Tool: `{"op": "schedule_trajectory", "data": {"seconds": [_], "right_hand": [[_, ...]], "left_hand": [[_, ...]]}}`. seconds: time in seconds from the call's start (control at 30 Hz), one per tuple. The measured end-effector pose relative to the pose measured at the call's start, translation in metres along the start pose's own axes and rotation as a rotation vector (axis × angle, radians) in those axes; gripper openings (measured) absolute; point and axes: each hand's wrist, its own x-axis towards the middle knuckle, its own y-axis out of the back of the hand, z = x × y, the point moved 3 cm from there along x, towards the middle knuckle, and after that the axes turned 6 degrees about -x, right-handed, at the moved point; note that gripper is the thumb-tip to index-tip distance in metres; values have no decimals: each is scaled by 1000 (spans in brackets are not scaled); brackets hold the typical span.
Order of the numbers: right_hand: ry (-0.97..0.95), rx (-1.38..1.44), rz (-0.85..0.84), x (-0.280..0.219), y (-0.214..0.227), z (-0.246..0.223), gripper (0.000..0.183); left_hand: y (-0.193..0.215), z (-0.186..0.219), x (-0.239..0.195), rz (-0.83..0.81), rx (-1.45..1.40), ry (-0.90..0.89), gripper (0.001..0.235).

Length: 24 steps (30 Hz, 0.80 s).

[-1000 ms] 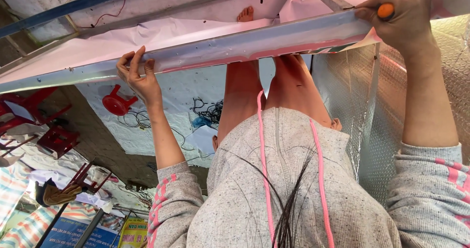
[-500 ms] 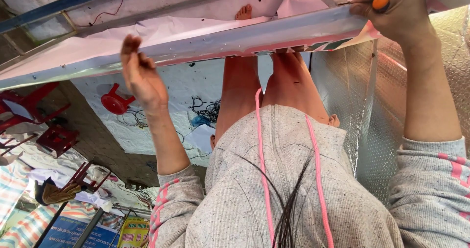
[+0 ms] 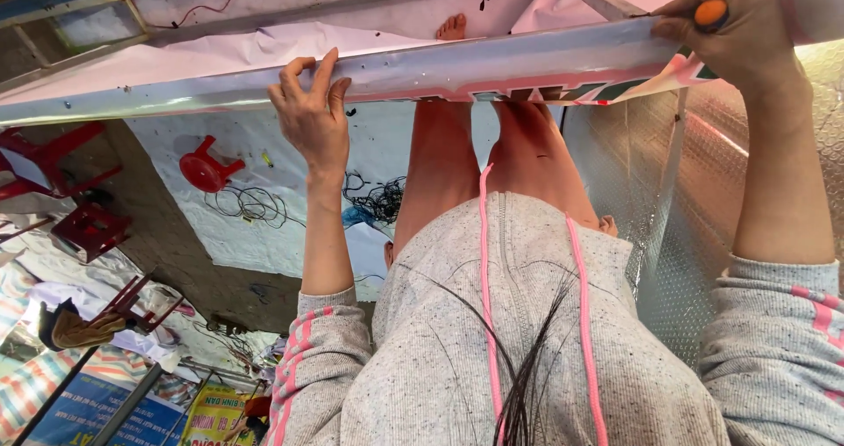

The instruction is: Attaching a printed banner to a metal frame using a screwdriver and screws.

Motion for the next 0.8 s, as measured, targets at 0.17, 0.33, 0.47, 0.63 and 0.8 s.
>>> {"op": "schedule_trajectory", "data": {"seconds": [0.17, 0.33, 0.47, 0.63, 0.8], "right_hand": [[-78, 143, -58, 3, 6, -19, 25], [-76, 117, -74, 2, 9, -13, 19], [-52, 132, -75, 6, 9, -6, 19], [-17, -4, -31, 10, 5, 13, 14], [-111, 83, -100, 17, 6, -7, 13]], "left_hand": [[-9, -13, -1, -56, 11, 8, 43], [-32, -28, -7, -40, 50, -46, 44], [-30, -22, -5, 43, -27, -52, 39], [-28, -19, -2, 162, -28, -96, 33], [-27, -34, 4, -57, -163, -56, 44]]}}
